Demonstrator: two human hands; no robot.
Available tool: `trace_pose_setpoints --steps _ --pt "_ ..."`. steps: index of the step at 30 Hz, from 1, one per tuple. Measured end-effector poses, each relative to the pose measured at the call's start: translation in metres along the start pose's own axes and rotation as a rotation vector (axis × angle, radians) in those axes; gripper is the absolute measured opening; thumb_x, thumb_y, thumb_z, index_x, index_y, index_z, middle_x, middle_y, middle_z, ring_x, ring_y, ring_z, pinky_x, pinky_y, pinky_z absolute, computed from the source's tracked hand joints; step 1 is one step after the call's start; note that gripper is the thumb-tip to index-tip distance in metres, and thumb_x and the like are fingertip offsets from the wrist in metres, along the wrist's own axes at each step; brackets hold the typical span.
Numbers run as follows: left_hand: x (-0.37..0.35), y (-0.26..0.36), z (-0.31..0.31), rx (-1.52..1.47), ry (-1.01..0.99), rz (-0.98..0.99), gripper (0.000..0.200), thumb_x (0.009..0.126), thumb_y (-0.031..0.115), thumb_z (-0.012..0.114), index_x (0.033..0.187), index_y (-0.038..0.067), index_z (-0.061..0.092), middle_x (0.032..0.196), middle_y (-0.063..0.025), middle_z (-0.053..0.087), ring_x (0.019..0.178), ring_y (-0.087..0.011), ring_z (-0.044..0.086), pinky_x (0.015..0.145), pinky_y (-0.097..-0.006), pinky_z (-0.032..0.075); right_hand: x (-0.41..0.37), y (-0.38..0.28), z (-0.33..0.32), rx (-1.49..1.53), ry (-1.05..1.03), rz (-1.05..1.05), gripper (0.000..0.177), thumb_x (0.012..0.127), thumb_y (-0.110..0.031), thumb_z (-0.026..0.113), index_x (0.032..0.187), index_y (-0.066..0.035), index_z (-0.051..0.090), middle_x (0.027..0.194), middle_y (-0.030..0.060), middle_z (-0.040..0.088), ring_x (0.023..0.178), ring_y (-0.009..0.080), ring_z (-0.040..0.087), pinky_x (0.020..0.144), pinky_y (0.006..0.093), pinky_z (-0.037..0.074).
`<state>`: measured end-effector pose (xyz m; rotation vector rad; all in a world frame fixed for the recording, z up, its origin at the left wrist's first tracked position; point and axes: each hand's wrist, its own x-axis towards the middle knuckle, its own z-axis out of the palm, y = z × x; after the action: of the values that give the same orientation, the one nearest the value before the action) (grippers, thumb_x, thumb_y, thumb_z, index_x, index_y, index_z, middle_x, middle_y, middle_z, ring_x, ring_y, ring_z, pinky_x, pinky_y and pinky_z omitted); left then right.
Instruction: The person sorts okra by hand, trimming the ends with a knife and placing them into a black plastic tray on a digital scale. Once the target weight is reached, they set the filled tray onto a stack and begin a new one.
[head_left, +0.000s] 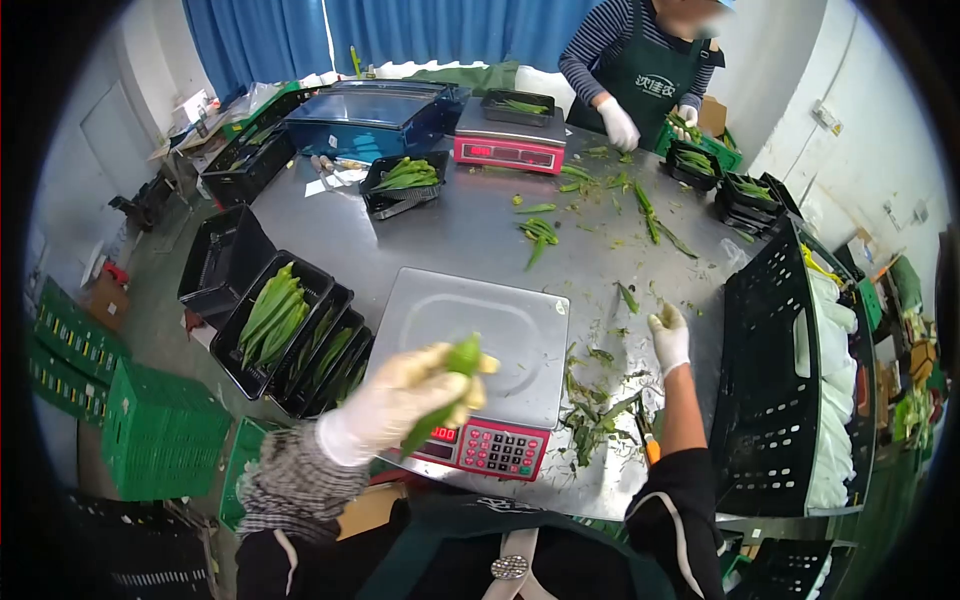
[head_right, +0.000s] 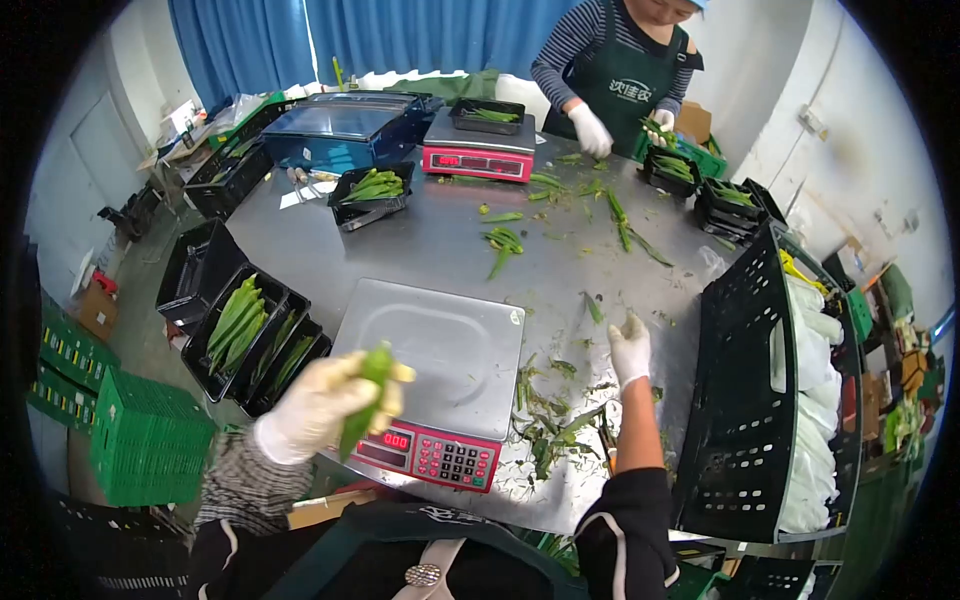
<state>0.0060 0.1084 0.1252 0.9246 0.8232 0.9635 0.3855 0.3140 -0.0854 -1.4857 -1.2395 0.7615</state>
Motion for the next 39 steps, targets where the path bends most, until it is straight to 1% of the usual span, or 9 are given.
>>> trace_pose_setpoints --steps 2,6,8,11,14,18,22,26,39 --pt "0.018 -0.021 0.009 -0.021 -0.064 -0.067 0.033 0.094 0.013 0.048 0.124 -0.003 0.045 0.092 -0.0041 0.056 0.071 -0.0067 0.053 0.065 -0.0192 0.045 -0.036 -0.037 -0.036 -0.462 -0.083 -0.189 0.037 0.079 -0.013 0.063 0.112 0.003 0.057 0.107 0.0188 0.060 0.098 0.0258 0.059 0.085 0.0335 0.046" --pt "0.041 -0.046 0.020 -0.059 -0.128 -0.170 0.034 0.094 0.016 0.051 0.122 -0.002 0.048 0.087 -0.0014 0.055 0.070 -0.0057 0.051 0.062 -0.0187 0.043 -0.130 -0.027 -0.099 -0.951 -0.578 0.133 0.040 0.076 -0.025 0.063 0.108 -0.003 0.059 0.095 0.0202 0.062 0.087 0.0329 0.061 0.078 0.0390 0.049" --pt "0.052 -0.058 0.026 -0.048 -0.181 -0.197 0.033 0.095 0.017 0.049 0.122 -0.002 0.048 0.085 -0.0021 0.055 0.069 -0.0073 0.050 0.062 -0.0196 0.043 -0.180 -0.015 -0.111 -1.118 -0.553 0.115 0.041 0.075 -0.025 0.062 0.110 -0.004 0.058 0.098 0.0203 0.060 0.089 0.0351 0.059 0.078 0.0430 0.048" --pt "0.069 -0.075 0.037 -0.029 -0.244 -0.249 0.034 0.095 0.016 0.046 0.123 -0.003 0.046 0.085 -0.0029 0.055 0.069 -0.0088 0.050 0.062 -0.0201 0.043 -0.207 0.024 -0.113 -1.113 -0.303 -0.018 0.039 0.075 -0.021 0.063 0.110 -0.003 0.057 0.099 0.0204 0.057 0.093 0.0369 0.056 0.083 0.0438 0.045" --pt "0.079 -0.085 0.050 0.031 -0.278 -0.280 0.034 0.096 0.016 0.046 0.124 -0.004 0.046 0.084 -0.0026 0.056 0.067 -0.0078 0.050 0.062 -0.0200 0.044 -0.203 0.031 -0.107 -1.044 -0.208 0.125 0.037 0.074 -0.018 0.062 0.108 -0.002 0.057 0.102 0.0212 0.054 0.094 0.0379 0.054 0.082 0.0446 0.044" --pt "0.087 -0.096 0.062 0.147 -0.341 -0.297 0.033 0.096 0.016 0.044 0.123 -0.003 0.047 0.084 -0.0046 0.059 0.064 -0.0066 0.049 0.061 -0.0190 0.043 -0.215 0.025 -0.120 -0.580 -0.041 -0.063 0.035 0.082 -0.013 0.054 0.114 0.000 0.054 0.100 0.0202 0.053 0.091 0.0327 0.055 0.079 0.0392 0.045" --pt "0.097 -0.118 0.072 0.209 -0.425 -0.349 0.031 0.096 0.017 0.044 0.120 -0.002 0.050 0.083 -0.0042 0.059 0.062 -0.0056 0.048 0.059 -0.0183 0.042 -0.231 -0.072 -0.109 -0.128 -0.203 0.017 0.032 0.087 -0.007 0.048 0.116 0.002 0.052 0.091 0.0144 0.052 0.081 0.0228 0.054 0.073 0.0322 0.045" --pt "0.101 -0.127 0.082 0.295 -0.472 -0.368 0.031 0.096 0.020 0.045 0.117 -0.001 0.052 0.080 -0.0022 0.059 0.060 -0.0047 0.048 0.057 -0.0179 0.042 -0.241 -0.115 -0.097 -0.309 -0.253 -0.371 0.037 0.081 -0.002 0.054 0.118 0.001 0.051 0.095 0.0177 0.055 0.085 0.0323 0.055 0.077 0.0360 0.047" --pt "0.094 -0.130 0.104 0.364 -0.606 -0.359 0.025 0.095 0.022 0.049 0.107 0.000 0.053 0.078 -0.0009 0.057 0.061 -0.0050 0.047 0.057 -0.0189 0.041 -0.259 -0.116 -0.101 -0.390 -0.280 -0.289 0.033 0.083 -0.005 0.056 0.115 0.002 0.052 0.087 0.0174 0.054 0.076 0.0329 0.056 0.071 0.0366 0.047"
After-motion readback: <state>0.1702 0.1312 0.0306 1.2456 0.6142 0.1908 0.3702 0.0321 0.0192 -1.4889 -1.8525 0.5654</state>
